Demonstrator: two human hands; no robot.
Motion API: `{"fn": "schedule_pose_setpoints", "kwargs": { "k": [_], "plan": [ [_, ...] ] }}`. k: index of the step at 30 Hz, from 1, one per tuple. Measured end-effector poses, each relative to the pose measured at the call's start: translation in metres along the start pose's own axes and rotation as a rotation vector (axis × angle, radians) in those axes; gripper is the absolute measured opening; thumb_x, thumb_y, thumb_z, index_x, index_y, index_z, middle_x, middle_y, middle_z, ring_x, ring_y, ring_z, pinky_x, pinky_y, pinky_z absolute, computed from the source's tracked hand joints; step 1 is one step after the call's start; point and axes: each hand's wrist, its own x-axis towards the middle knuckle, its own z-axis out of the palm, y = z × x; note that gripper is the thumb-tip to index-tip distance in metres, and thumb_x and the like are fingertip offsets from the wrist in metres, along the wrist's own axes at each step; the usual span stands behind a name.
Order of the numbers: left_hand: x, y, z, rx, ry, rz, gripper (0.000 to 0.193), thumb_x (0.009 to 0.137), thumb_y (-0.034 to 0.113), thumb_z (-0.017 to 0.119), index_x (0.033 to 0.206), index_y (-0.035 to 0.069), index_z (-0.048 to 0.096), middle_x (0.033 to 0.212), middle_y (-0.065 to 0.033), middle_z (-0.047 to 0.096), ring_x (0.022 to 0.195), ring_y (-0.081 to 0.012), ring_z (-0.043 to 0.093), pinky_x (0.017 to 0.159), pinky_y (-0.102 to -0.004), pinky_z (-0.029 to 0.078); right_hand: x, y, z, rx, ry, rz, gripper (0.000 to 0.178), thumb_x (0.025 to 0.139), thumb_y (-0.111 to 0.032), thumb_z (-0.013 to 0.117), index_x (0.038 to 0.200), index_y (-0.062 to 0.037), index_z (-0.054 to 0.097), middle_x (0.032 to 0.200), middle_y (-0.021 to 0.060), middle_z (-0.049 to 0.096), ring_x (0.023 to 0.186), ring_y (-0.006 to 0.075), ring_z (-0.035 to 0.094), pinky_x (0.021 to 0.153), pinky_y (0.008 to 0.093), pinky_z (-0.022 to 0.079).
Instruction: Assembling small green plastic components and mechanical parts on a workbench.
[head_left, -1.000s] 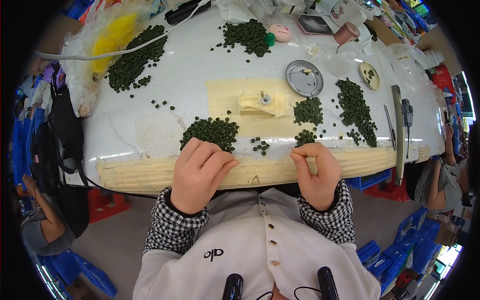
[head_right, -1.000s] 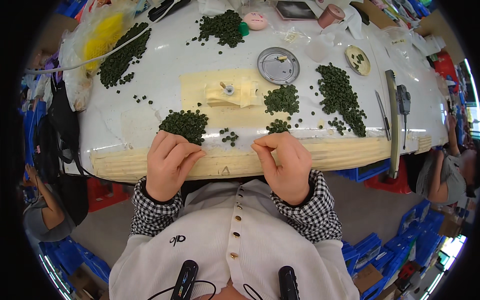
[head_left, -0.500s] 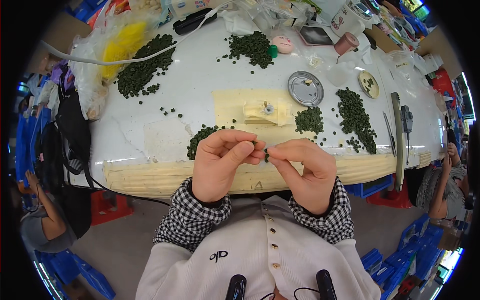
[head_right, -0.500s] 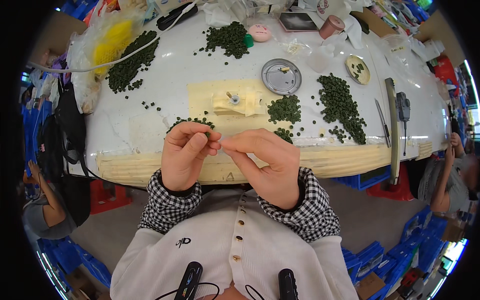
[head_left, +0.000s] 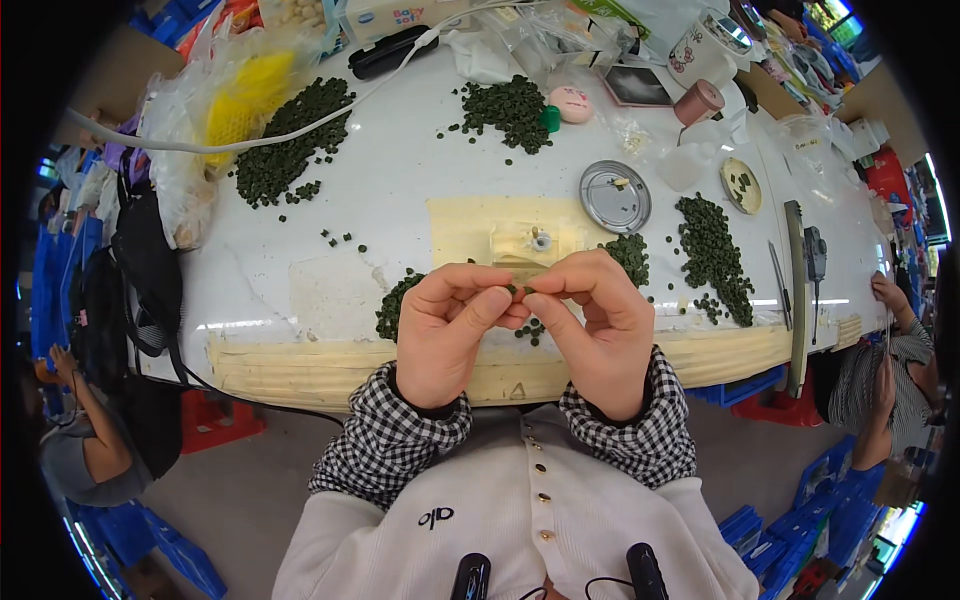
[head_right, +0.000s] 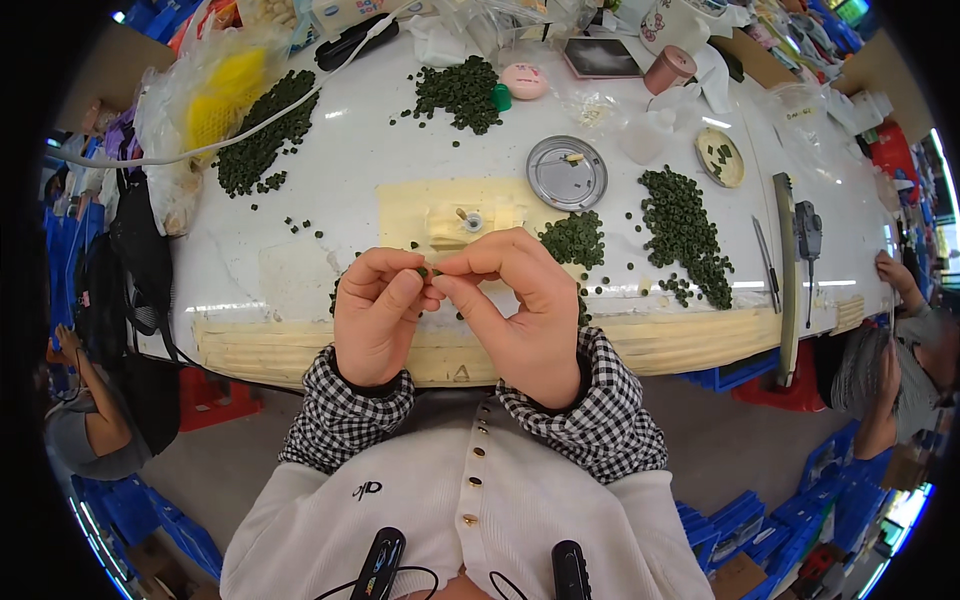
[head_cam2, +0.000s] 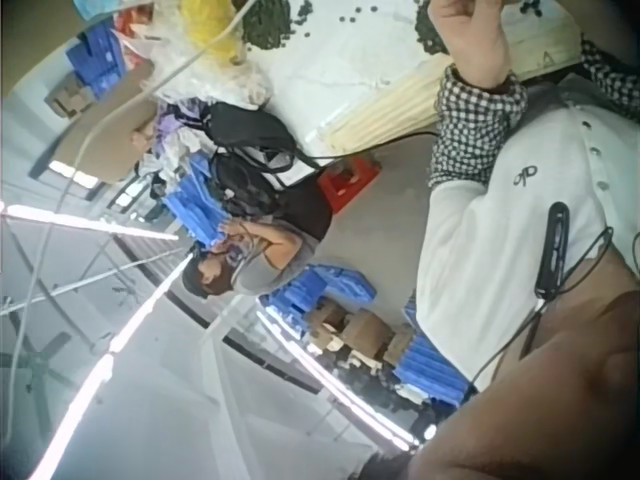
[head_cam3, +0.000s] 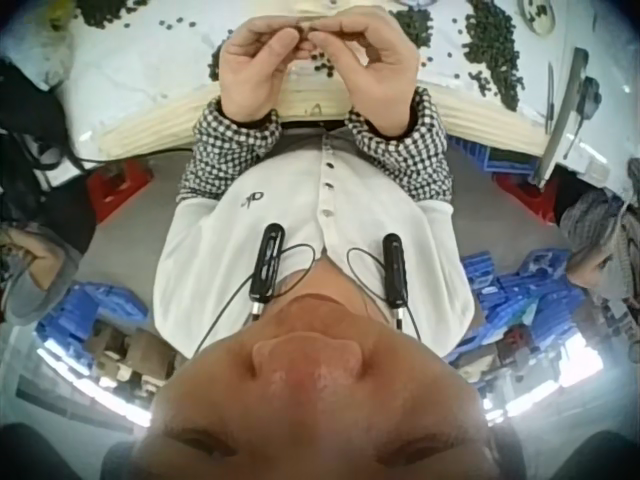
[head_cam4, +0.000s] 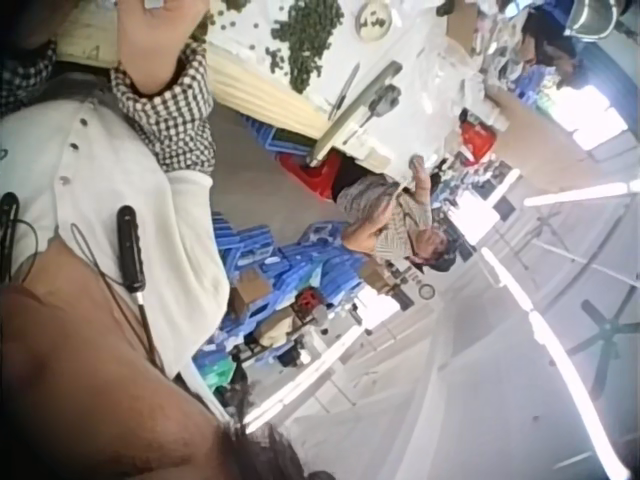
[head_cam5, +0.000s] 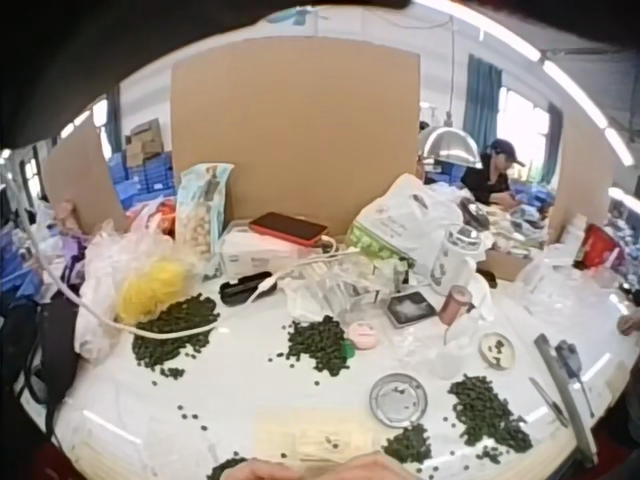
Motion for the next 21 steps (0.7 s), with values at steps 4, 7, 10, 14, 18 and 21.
{"fn": "schedule_pose_setpoints", "kwargs": {
  "k": [4, 7, 10, 14, 18, 21],
  "plan": [
    [-0.0016, 0.0001, 0.0016, 0.079, 0.002, 0.028, 0.017, 0.09, -0.001, 0.061, 0.107, -0.004, 0.063, 0.097, -0.0144, 0.069, 0.086, -0.0163, 0.068, 0.078, -0.0275, 0.056, -0.0016, 0.0015, 0.0011, 0.113, -0.021, 0.083, 0.016, 0.083, 0.006, 0.066, 0.099, 0.0034, 0.064, 0.098, 0.0086, 0.057, 0.088, 0.0144, 0.063, 0.078, 0.0255, 0.054],
    [-0.0024, -0.0001, 0.0008, 0.137, 0.001, 0.04, 0.019, 0.089, -0.004, 0.061, 0.107, -0.004, 0.064, 0.096, -0.0143, 0.07, 0.085, -0.0155, 0.068, 0.078, -0.0268, 0.056, -0.0026, 0.0008, 0.0004, 0.169, -0.038, 0.123, 0.016, 0.084, 0.006, 0.065, 0.1, 0.0041, 0.063, 0.098, 0.0082, 0.057, 0.087, 0.014, 0.063, 0.079, 0.0256, 0.054],
    [-0.0027, 0.0006, 0.0022, 0.127, 0.013, 0.044, 0.018, 0.088, -0.005, 0.061, 0.107, -0.004, 0.064, 0.094, -0.0142, 0.07, 0.084, -0.0155, 0.068, 0.078, -0.0264, 0.056, -0.0029, -0.0003, 0.0006, 0.191, -0.052, 0.135, 0.015, 0.085, 0.007, 0.064, 0.1, 0.0046, 0.062, 0.098, 0.0084, 0.057, 0.086, 0.0143, 0.064, 0.079, 0.0257, 0.054],
    [-0.003, 0.0005, 0.0027, 0.135, 0.006, 0.068, 0.018, 0.088, -0.006, 0.061, 0.106, -0.005, 0.065, 0.095, -0.0142, 0.069, 0.084, -0.0155, 0.068, 0.078, -0.026, 0.056, -0.004, -0.0011, 0.0012, 0.175, -0.048, 0.121, 0.014, 0.086, 0.007, 0.063, 0.099, 0.0051, 0.062, 0.098, 0.0086, 0.057, 0.085, 0.0147, 0.065, 0.078, 0.0257, 0.054],
    [-0.0038, 0.0001, 0.0016, 0.188, -0.013, 0.113, 0.018, 0.088, -0.007, 0.06, 0.105, -0.004, 0.065, 0.095, -0.0138, 0.069, 0.085, -0.0156, 0.067, 0.077, -0.0259, 0.055, -0.0052, -0.001, 0.0026, 0.162, -0.027, 0.103, 0.013, 0.086, 0.007, 0.062, 0.099, 0.0054, 0.063, 0.099, 0.0088, 0.057, 0.085, 0.0148, 0.065, 0.077, 0.0258, 0.055],
    [-0.0042, 0.0005, 0.0015, 0.225, -0.018, 0.133, 0.019, 0.087, -0.008, 0.061, 0.105, -0.004, 0.066, 0.096, -0.0136, 0.068, 0.085, -0.0159, 0.066, 0.077, -0.026, 0.055, -0.0048, -0.0036, 0.0031, 0.101, -0.013, 0.066, 0.013, 0.085, 0.007, 0.063, 0.098, 0.0049, 0.063, 0.098, 0.0092, 0.058, 0.085, 0.0151, 0.065, 0.076, 0.026, 0.055]
  ]
}}
